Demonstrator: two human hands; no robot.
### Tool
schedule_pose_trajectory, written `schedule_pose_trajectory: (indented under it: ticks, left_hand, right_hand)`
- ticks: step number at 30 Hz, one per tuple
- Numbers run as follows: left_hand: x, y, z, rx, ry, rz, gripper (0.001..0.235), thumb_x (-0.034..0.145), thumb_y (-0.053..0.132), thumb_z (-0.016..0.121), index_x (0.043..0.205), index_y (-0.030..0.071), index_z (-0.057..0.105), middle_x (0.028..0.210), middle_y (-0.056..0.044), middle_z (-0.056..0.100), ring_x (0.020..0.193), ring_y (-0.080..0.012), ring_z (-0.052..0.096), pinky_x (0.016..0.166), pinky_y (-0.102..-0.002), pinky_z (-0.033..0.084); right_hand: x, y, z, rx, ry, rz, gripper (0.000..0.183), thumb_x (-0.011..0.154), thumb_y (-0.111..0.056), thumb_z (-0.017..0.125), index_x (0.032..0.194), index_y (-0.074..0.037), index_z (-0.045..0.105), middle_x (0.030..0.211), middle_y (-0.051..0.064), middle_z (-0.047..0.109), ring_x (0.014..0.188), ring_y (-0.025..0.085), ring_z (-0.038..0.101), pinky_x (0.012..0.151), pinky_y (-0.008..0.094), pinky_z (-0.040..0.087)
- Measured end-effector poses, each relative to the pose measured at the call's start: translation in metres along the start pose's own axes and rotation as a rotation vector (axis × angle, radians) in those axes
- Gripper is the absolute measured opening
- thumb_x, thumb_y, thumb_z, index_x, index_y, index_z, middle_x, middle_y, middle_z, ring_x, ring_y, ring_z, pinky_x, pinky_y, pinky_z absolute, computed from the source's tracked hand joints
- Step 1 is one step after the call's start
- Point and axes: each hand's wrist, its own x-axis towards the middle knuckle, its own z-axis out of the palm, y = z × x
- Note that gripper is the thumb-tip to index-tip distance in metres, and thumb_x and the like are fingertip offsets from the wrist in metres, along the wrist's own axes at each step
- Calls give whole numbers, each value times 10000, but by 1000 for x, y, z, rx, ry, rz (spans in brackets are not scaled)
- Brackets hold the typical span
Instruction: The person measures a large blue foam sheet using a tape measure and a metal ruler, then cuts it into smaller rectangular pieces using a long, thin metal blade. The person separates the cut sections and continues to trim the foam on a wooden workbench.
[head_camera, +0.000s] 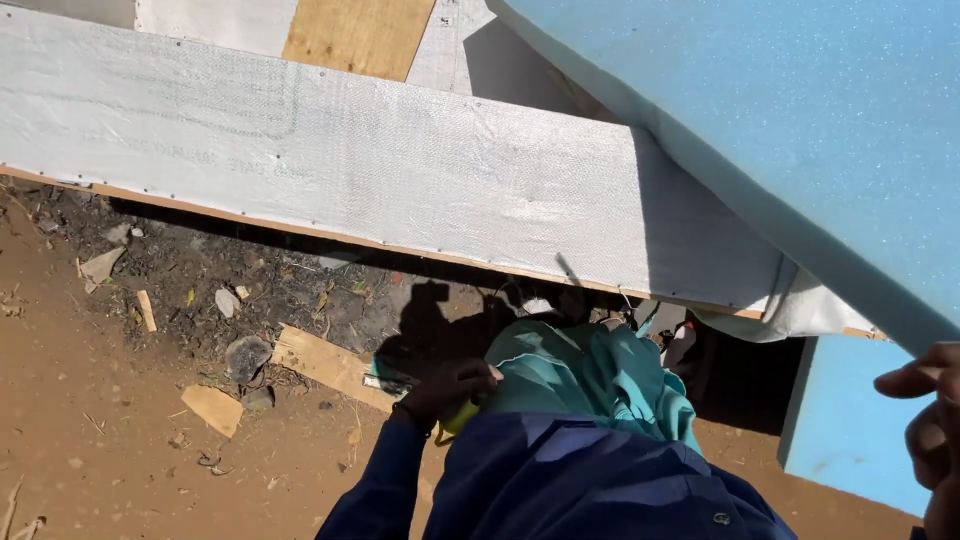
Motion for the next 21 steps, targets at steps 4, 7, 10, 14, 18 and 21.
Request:
schedule_pose_trajectory:
  ticks: [4,7,10,14,18,21]
  left_hand:
    - [74,-74,32,131,-125,-7,462,1018,557,793,1296,205,903,1326,-61,888,1212,-200,818,1025,-339,623]
    - [126,-35,80,631,-273,-503,861,936,682,552,1681,257,636,1620,-14,678,1163,-243,699,845,-367,526]
    - [153,-62,113,691,-185,-522,844,968,757,550,1501,104,599,1110,-111,641,910,-300,628,753,-486,449]
    - [146,-66,113,638,-96,-585,715,959,707,595,1353,110,591,1064,-102,569,873,-287,587,738,-484,426]
    - [178,-142,89,797,20,-394,702,958,918,527,801,238,452,775,12,413,699,-223,369,707,-499,300]
    - [183,-152,77,740,77,-393,614,1000,810,525,1301,282,613,1316,-19,586,1207,-337,521,1064,-544,425]
  right_hand:
    - [-33,-48,37,103,18,-329,363,1328,-255,505,1444,86,545,1182,273,692,505,209,291,515,341,259]
    - [-64,-98,56,99,12,-228,257,1298,-170,590,1446,37,624,1168,234,735,613,241,394,592,386,323]
    - [-70,-114,59,13,-25,-264,278,1243,-137,624,1423,66,686,1048,211,784,528,267,429,515,386,339]
    - [-72,-118,56,-10,-7,-233,265,1196,-145,686,1379,41,731,1110,218,810,1058,319,787,757,449,548]
    - [-71,-124,45,0,39,-261,283,1221,-149,644,1403,59,705,1081,225,790,802,299,596,625,441,441]
    - [-37,-70,3,37,94,-405,365,1319,-166,508,1458,160,598,1123,305,722,475,222,327,475,340,268]
